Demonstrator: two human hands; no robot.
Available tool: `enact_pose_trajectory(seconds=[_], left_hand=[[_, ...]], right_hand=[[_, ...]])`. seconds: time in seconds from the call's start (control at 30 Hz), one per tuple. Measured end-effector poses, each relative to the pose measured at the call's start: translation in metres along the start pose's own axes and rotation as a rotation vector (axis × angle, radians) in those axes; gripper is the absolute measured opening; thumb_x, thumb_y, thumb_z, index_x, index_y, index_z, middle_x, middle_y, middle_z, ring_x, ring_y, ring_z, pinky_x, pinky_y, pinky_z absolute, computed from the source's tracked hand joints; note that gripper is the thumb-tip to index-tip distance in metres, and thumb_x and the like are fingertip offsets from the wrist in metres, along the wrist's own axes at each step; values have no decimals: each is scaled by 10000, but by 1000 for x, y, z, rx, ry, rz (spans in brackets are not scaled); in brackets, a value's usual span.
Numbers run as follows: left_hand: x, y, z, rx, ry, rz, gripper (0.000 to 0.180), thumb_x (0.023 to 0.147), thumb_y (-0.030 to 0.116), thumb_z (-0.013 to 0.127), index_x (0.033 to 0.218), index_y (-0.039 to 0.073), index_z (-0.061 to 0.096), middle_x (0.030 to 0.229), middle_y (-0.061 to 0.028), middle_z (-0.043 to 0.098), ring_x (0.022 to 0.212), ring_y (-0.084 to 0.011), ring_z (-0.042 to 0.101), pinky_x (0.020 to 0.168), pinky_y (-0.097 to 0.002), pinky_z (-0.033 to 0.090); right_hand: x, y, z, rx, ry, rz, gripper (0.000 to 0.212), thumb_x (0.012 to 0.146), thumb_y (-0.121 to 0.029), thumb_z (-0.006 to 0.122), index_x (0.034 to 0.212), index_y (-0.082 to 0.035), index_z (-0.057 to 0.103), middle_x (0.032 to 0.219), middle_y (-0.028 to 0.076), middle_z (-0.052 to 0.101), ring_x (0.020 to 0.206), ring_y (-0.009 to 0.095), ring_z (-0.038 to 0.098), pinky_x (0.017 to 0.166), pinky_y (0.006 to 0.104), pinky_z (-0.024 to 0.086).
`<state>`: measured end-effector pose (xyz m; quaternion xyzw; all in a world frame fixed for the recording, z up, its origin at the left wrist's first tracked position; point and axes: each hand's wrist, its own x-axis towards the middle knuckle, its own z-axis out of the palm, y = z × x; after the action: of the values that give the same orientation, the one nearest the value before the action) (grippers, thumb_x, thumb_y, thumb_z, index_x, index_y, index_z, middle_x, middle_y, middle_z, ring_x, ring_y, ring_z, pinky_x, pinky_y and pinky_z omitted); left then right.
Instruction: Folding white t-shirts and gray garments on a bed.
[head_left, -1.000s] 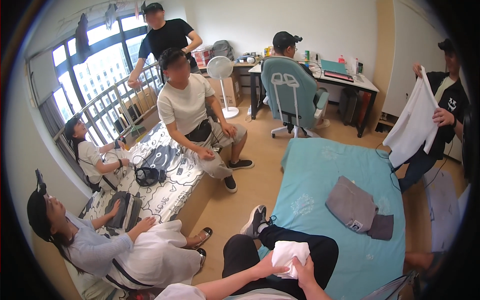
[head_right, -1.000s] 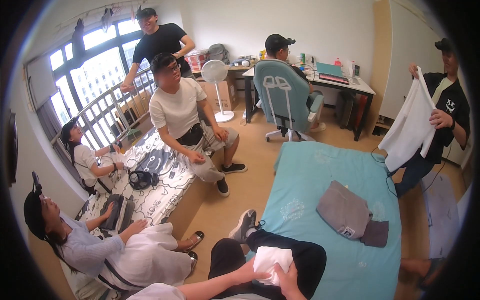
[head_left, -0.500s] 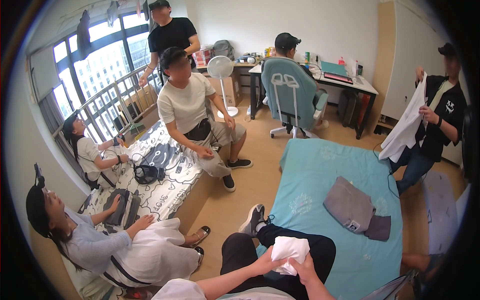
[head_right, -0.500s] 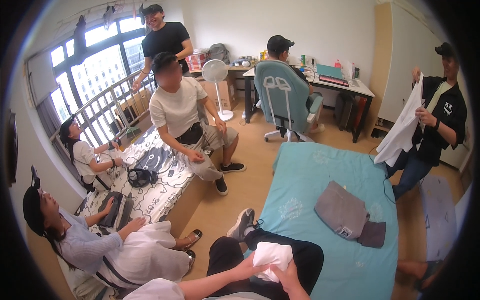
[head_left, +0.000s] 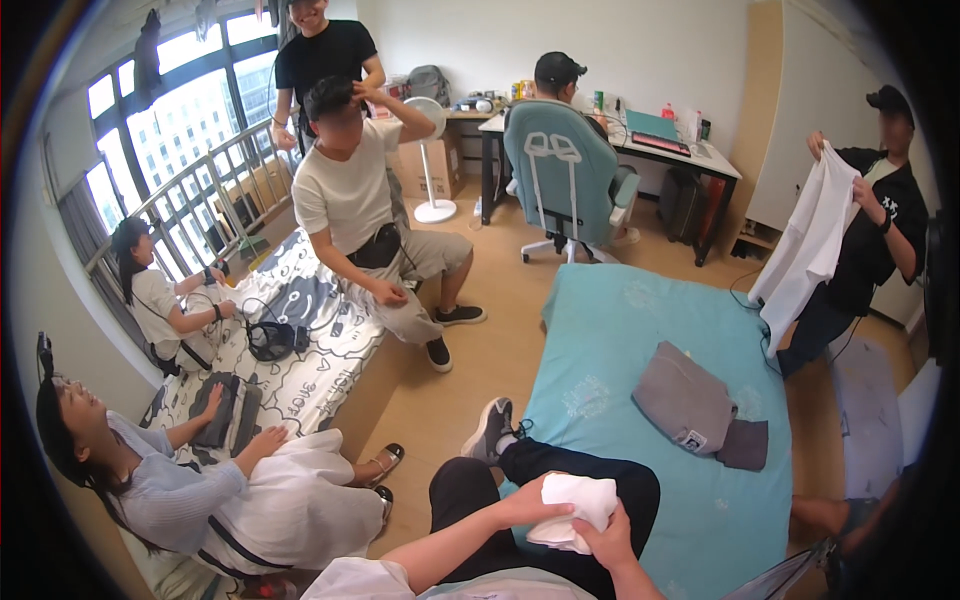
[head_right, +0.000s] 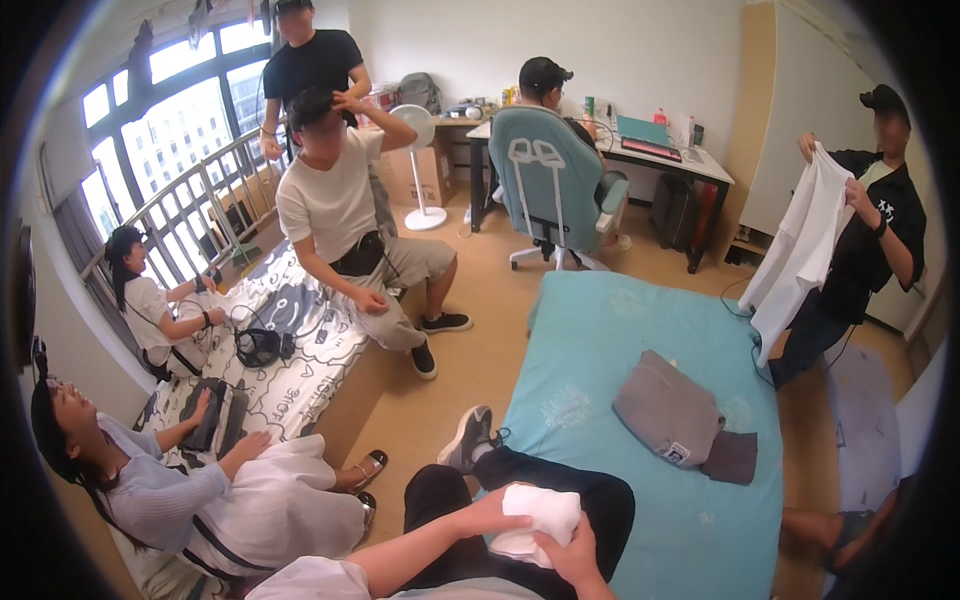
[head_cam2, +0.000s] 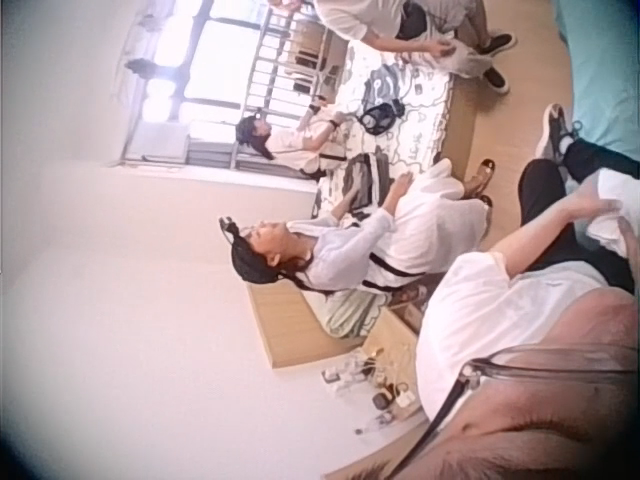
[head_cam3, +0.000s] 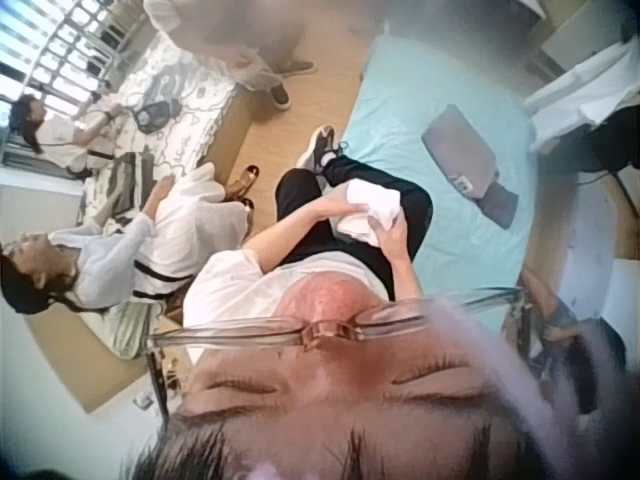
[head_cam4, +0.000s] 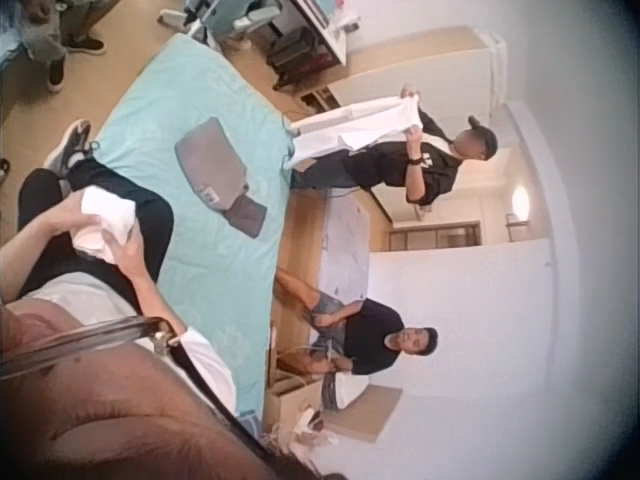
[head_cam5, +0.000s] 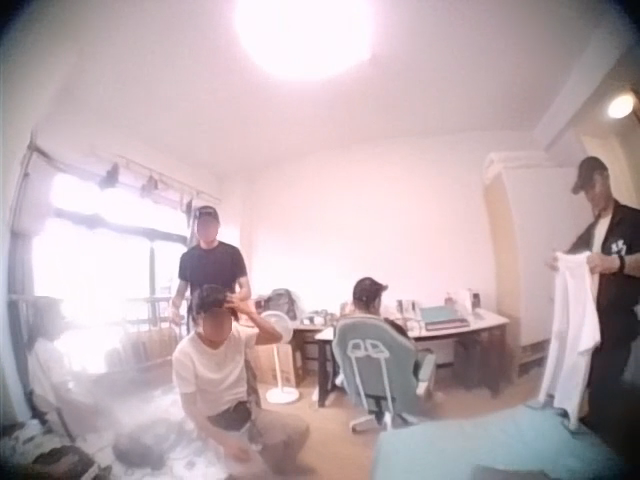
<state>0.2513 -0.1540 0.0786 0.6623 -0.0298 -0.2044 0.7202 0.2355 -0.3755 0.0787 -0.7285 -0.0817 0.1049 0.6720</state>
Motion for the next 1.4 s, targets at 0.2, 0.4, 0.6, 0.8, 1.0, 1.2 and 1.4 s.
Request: enact_pose_trajectory(seconds=[0.2, 0.4, 0.6, 0.8, 1.0, 1.2, 1.4], left_hand=[[-21, 0, 15, 57, 210, -71, 587, 824, 339, 819, 1269, 31, 592, 1226, -105, 653, 1120, -186, 616, 976, -337, 478], [-43, -22, 12, -15, 368, -23, 531, 816, 356, 828, 1168, 23, 610, 1089, -105, 687, 1000, -179, 655, 878, -325, 517], [-55, -28, -17, 9, 300, 82, 420, 875, 278, 772, 1164, 21, 609, 1063, -77, 691, 973, -162, 651, 871, -336, 523], [-13, -31, -79, -169, 538, 196, 393, 1045, 348, 551, 1240, 8, 572, 1119, -57, 662, 1084, -148, 613, 984, -310, 463], [-21, -93, -109, 1171, 618, -210, 716, 842, 621, 656, 1352, 123, 590, 1367, -214, 553, 1323, -349, 487, 1088, -520, 376], [-2, -106, -110, 1058, 644, -234, 638, 838, 600, 649, 1272, 132, 659, 1340, -159, 582, 1299, -343, 498, 1093, -529, 356], [-6, -102, -115, 1057, 688, -198, 571, 848, 573, 646, 1197, 124, 697, 1270, -149, 627, 1257, -339, 533, 1072, -497, 386]], right_hand=[[-2, 34, 4, 37, -90, 96, 679, 767, -205, 857, 1308, 9, 506, 1186, 133, 639, 1079, 225, 631, 938, 355, 504], [6, 17, 28, 270, -175, 317, 583, 790, -156, 841, 1274, 5, 558, 1164, 127, 655, 1048, 203, 645, 902, 333, 526], [10, 0, 48, 29, -151, 114, 516, 757, -80, 850, 1195, -2, 589, 1067, 77, 675, 948, 155, 656, 849, 327, 539], [30, -16, -19, 218, 270, -9, 496, 827, 9, 735, 1283, -8, 538, 1189, 124, 642, 1042, 233, 660, 939, 390, 545], [48, -11, -167, 871, 556, -4, 555, 987, -340, 591, 1420, -15, 469, 1341, 167, 600, 1209, 308, 614, 1026, 464, 525], [35, 198, -276, 913, -35, -202, 545, 1016, -397, 501, 1453, -74, 462, 1430, 126, 549, 1277, 304, 568, 1081, 487, 475], [-2, 273, -240, 963, 629, 143, 453, 1028, -366, 523, 1410, -122, 517, 1389, 59, 593, 1235, 253, 604, 1061, 434, 502]])
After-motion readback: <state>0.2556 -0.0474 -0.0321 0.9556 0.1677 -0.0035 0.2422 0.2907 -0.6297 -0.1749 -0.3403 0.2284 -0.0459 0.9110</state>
